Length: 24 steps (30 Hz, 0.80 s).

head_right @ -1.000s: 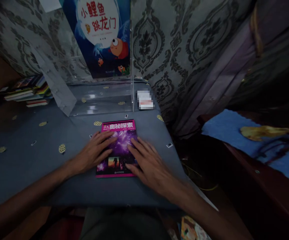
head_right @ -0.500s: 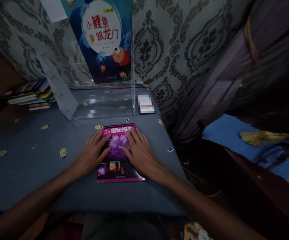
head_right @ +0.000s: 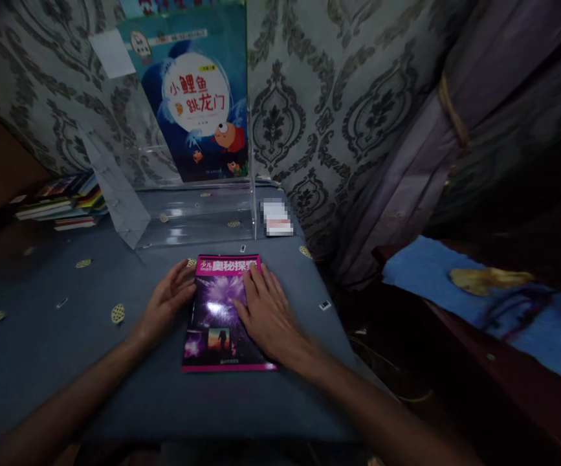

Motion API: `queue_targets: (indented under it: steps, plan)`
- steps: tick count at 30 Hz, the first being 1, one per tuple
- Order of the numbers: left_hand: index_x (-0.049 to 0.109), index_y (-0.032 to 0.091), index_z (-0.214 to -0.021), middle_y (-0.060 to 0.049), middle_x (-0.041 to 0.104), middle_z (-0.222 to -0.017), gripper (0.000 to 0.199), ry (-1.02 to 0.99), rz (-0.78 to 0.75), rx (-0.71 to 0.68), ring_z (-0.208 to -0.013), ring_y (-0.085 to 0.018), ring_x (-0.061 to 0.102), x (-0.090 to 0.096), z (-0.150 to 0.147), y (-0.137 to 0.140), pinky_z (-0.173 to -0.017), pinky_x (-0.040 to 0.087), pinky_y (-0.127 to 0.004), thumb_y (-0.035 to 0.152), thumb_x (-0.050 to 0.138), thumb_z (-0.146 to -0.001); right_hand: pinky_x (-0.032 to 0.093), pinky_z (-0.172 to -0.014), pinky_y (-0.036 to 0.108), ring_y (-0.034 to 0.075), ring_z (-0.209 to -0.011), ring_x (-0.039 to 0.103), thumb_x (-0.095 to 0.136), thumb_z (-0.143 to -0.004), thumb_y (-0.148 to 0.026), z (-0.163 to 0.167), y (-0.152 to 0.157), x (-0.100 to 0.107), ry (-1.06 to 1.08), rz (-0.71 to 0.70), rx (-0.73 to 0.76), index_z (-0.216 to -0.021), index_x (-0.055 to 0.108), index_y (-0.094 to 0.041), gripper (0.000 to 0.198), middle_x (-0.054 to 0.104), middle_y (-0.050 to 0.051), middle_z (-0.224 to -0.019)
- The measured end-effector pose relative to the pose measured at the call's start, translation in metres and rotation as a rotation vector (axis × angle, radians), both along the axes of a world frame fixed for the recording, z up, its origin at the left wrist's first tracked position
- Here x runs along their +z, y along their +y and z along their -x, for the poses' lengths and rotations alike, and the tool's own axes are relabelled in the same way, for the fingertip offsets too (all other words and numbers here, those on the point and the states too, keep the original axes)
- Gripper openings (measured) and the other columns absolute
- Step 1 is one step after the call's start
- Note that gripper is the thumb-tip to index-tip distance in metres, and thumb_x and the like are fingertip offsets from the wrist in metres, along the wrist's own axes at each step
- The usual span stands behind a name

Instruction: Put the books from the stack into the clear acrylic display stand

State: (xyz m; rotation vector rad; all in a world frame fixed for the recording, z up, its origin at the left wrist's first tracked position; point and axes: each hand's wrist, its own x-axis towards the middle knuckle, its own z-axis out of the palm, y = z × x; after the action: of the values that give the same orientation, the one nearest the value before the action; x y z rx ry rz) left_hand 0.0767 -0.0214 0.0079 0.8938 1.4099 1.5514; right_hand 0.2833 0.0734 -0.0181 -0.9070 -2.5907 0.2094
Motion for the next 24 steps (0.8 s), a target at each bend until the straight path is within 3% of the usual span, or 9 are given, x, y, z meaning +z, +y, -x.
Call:
queue_targets:
  steps: [4, 8, 12, 14, 16, 19, 22, 24]
  plan:
    - [0.06, 0.016, -0.127, -0.011, 0.074, -0.115, 0.068, -0.238, 0.107, -0.08, -0.098, -0.022, 0.073, 0.009, -0.003, 0.002, -0.082, 0.058, -0.03, 0.038, 0.088, -0.069, 0.037, -0.118, 0.059, 0.037, -0.15, 0.034, 0.043, -0.102, -0.04, 0.0, 0.0, -0.004, 0.019, -0.013, -0.014, -0.148, 0.048, -0.007, 0.057, 0.045, 0.024, -0.156]
    - [0.066, 0.016, -0.111, -0.004, 0.074, -0.087, 0.055, -0.33, 0.154, -0.157, -0.07, -0.014, 0.069, 0.017, -0.008, 0.0, -0.063, 0.056, -0.023, 0.037, 0.092, -0.066, 0.039, -0.117, 0.058, 0.035, -0.15, 0.035, 0.042, -0.103, -0.039, -0.003, 0.003, -0.008, 0.075, -0.01, 0.018, -0.155, 0.038, -0.011, 0.06, 0.041, 0.023, -0.159]
    - [0.067, 0.018, -0.112, -0.001, 0.072, -0.082, 0.053, -0.369, 0.124, -0.161, -0.063, -0.012, 0.066, 0.021, -0.009, 0.0, -0.06, 0.055, -0.023, 0.035, 0.091, -0.068, 0.04, -0.116, 0.057, 0.032, -0.151, 0.033, 0.045, -0.101, -0.044, -0.007, 0.007, -0.011, 0.217, 0.111, -0.011, -0.164, 0.015, -0.017, 0.074, 0.03, 0.021, -0.165]
    - [0.067, 0.019, -0.114, -0.002, 0.075, -0.089, 0.055, -0.381, 0.101, -0.144, -0.067, -0.013, 0.068, 0.022, -0.008, 0.001, -0.064, 0.056, -0.023, 0.034, 0.091, -0.067, 0.041, -0.115, 0.057, 0.032, -0.15, 0.036, 0.048, -0.099, -0.046, -0.009, 0.01, -0.014, 0.334, 0.229, -0.054, -0.164, 0.012, -0.02, 0.078, 0.033, 0.019, -0.164]
    - [0.067, 0.02, -0.115, -0.004, 0.076, -0.097, 0.057, -0.392, 0.08, -0.112, -0.075, -0.015, 0.071, 0.023, -0.006, 0.003, -0.07, 0.057, -0.024, 0.034, 0.092, -0.066, 0.047, -0.11, 0.056, 0.032, -0.141, 0.05, 0.05, -0.098, -0.047, -0.01, 0.015, -0.017, 0.471, 0.371, -0.094, -0.163, 0.019, -0.022, 0.076, 0.048, 0.019, -0.155]
    - [0.067, 0.021, -0.119, -0.005, 0.077, -0.103, 0.06, -0.403, 0.061, -0.062, -0.084, -0.018, 0.073, 0.024, -0.003, 0.004, -0.075, 0.057, -0.025, 0.033, 0.092, -0.066, 0.057, -0.094, 0.053, 0.032, -0.116, 0.069, 0.053, -0.095, -0.05, -0.011, 0.023, -0.014, 0.653, 0.603, -0.071, -0.153, 0.044, -0.021, 0.065, 0.07, 0.017, -0.126]
    - [0.068, 0.021, -0.119, -0.005, 0.077, -0.1, 0.064, -0.415, 0.057, -0.026, -0.081, -0.018, 0.073, 0.027, -0.001, 0.005, -0.074, 0.057, -0.026, 0.034, 0.094, -0.062, 0.061, -0.073, 0.04, 0.026, -0.089, 0.074, 0.058, -0.092, -0.051, -0.01, 0.027, 0.003, 0.749, 0.846, 0.052, -0.133, 0.062, -0.02, 0.051, 0.076, 0.011, -0.1]
    - [0.068, 0.021, -0.118, -0.005, 0.078, -0.1, 0.064, -0.41, 0.04, -0.028, -0.079, -0.018, 0.073, 0.031, -0.001, 0.007, -0.073, 0.056, -0.026, 0.035, 0.094, -0.062, 0.056, -0.056, 0.03, 0.02, -0.068, 0.069, 0.06, -0.09, -0.052, -0.01, 0.029, 0.018, 0.775, 0.952, 0.091, -0.125, 0.065, -0.019, 0.048, 0.074, 0.007, -0.089]
